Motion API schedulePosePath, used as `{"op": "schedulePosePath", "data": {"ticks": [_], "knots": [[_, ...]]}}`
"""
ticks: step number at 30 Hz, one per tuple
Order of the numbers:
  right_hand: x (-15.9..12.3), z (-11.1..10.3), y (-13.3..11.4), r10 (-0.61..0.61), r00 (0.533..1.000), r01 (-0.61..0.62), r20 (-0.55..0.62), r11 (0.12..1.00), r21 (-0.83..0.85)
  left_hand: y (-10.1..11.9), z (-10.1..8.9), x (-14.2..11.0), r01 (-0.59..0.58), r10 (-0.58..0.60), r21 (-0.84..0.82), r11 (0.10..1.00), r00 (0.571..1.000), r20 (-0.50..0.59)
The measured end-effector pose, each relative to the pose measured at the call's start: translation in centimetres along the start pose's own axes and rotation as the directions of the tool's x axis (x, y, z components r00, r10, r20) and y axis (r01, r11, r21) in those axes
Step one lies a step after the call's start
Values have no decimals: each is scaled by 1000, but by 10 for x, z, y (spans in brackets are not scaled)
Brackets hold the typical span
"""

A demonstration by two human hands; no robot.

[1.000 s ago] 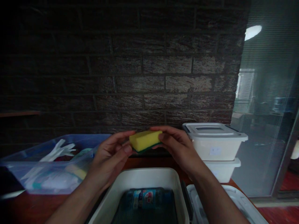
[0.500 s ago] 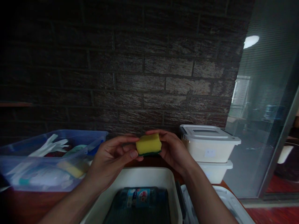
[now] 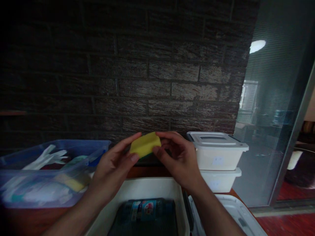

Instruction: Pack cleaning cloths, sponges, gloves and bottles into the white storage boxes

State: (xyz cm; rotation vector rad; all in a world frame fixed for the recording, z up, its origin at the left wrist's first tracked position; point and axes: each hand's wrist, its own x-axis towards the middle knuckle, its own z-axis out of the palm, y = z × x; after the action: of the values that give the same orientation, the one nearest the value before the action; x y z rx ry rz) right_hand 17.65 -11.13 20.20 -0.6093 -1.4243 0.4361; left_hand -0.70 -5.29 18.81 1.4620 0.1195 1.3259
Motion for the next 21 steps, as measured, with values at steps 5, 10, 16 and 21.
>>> {"op": "schedulePosePath", "data": {"ticks": [5, 10, 16, 21], "knots": [[-13, 15, -13, -179, 982, 183, 58, 979, -87, 7, 2, 0, 71, -81, -203, 977, 996, -41], [-21, 24, -21, -142, 974, 142, 175, 990, 14, 13, 3, -2, 151, -160, -264, 953, 987, -15], [-20, 23, -20, -76, 983, 55, 167, 990, 128, 14, 0, -5, 158, -155, -286, 945, 987, 33], [-18, 22, -19, -66, 981, 47, 180, 993, 109, 16, 2, -5, 147, -147, -290, 946, 989, 23]]}}
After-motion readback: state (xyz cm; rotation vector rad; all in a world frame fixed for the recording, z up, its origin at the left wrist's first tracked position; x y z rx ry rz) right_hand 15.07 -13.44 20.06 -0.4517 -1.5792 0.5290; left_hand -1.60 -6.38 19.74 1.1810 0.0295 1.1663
